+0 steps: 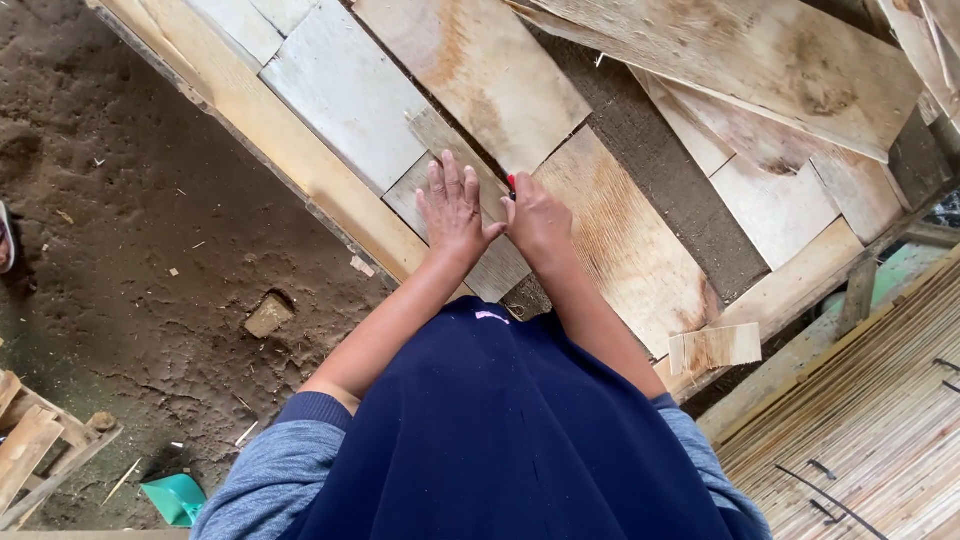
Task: The person uses a red utility knife to shave thin strips from the edges of wooden planks on a workbench. They repeatedly reposition the planks and continue shaving along the edges, producing wood shavings that accumulate on the bench.
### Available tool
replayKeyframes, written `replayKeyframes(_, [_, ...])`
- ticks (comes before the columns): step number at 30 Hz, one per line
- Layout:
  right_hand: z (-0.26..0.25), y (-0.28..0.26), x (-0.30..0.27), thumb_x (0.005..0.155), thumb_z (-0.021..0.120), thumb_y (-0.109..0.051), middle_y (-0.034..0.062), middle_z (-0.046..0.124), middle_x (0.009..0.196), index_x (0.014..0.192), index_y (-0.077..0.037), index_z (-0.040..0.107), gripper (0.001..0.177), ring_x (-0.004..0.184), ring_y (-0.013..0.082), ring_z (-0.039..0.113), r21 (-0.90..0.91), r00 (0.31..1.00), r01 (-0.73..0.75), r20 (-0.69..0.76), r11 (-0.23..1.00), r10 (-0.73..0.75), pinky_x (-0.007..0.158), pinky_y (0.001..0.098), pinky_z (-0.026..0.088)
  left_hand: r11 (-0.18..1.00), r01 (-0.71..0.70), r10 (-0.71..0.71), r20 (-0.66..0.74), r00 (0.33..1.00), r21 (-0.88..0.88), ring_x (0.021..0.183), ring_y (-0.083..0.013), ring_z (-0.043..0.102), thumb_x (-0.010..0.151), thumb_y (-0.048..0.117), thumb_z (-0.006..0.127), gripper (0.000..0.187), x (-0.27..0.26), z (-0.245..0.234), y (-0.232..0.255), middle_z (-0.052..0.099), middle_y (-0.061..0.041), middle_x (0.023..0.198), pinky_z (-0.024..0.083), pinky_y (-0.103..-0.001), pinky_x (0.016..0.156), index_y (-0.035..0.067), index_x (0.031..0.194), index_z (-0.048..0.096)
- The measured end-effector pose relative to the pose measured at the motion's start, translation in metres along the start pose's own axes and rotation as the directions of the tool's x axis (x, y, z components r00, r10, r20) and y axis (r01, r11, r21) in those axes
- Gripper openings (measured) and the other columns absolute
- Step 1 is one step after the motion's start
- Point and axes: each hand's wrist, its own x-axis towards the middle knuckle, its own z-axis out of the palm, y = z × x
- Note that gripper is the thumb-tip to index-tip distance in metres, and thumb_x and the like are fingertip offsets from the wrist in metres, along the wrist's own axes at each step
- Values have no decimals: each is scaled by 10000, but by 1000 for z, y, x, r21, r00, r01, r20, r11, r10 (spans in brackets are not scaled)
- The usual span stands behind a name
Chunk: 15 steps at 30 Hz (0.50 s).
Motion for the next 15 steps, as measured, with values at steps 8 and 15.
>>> replayKeyframes(8, [-22,-30,-2,1052,480,-319,226,646,1014,1400,-94,386,425,917,495,703,66,997,73,-7,995,-73,769,631,573,1000,4,-4,12,1000,16,1541,-490,87,717,566,881,1290,-1,3,2,-12,-273,1688,291,-758,1128,7,1615,144])
replayKeyframes(15, [-30,-47,26,1060,483,-222,227,628,1030,1589,-86,221,606,868,520,711,48,977,213,6,976,-214,762,649,577,1000,7,-8,56,998,15,1542,-508,38,717,582,841,1323,2,6,0,-58,-263,1695,256,-764,1130,-36,1623,100])
